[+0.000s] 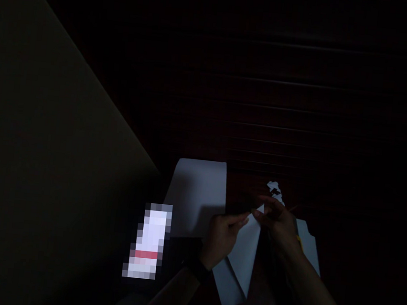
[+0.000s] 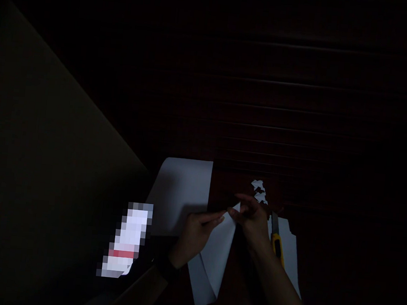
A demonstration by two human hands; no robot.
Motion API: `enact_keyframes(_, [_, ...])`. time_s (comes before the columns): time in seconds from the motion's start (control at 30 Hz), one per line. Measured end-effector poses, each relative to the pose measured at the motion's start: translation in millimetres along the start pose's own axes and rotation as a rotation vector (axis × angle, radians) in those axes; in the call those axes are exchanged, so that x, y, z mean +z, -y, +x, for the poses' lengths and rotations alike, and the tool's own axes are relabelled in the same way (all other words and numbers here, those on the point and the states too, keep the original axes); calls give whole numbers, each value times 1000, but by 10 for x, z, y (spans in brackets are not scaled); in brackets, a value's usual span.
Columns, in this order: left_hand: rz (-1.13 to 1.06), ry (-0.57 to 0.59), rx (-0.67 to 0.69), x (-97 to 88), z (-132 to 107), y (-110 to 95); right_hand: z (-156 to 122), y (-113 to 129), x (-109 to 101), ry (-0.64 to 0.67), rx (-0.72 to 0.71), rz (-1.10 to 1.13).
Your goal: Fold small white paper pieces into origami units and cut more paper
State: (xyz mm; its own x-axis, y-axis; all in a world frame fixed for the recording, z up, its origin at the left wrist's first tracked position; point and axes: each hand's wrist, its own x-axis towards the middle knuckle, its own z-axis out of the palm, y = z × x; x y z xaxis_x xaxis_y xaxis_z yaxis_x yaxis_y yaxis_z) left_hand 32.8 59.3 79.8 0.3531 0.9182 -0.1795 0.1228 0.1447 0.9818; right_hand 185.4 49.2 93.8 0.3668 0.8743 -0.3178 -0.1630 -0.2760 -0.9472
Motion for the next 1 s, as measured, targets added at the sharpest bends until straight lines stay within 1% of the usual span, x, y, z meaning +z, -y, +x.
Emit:
enact_keyframes(0.27, [59, 6, 16, 2, -29, -54, 14, -41, -12, -25, -9, -35])
enact_keyframes(0.43, [-25, -17, -18, 30, -20, -4, -7, -89, 12, -44, -12, 0])
enact_keyframes(0.57, [-93, -61, -56, 49, -13, 4, -59, -116, 114, -58, -39, 53])
enact_keyframes(0.63, [-102, -71, -58, 53, -16, -14, -86, -123, 169, -88, -56, 29])
enact_keyframes(0.7, [-108, -76, -54, 60, -25, -30, -108, -132, 205, -151, -77, -21])
enact_keyframes(0.87, [-128, -74, -54, 109, -61, -31, -144, -156, 219, -294, -168, -140])
enact_keyframes(0.93, [-127, -70, -55, 123, -72, -34, -147, -150, 213, -315, -204, -170])
enact_keyframes(1.0, [-125, -77, -53, 119, -75, -46, -143, -128, 206, -310, -220, -204])
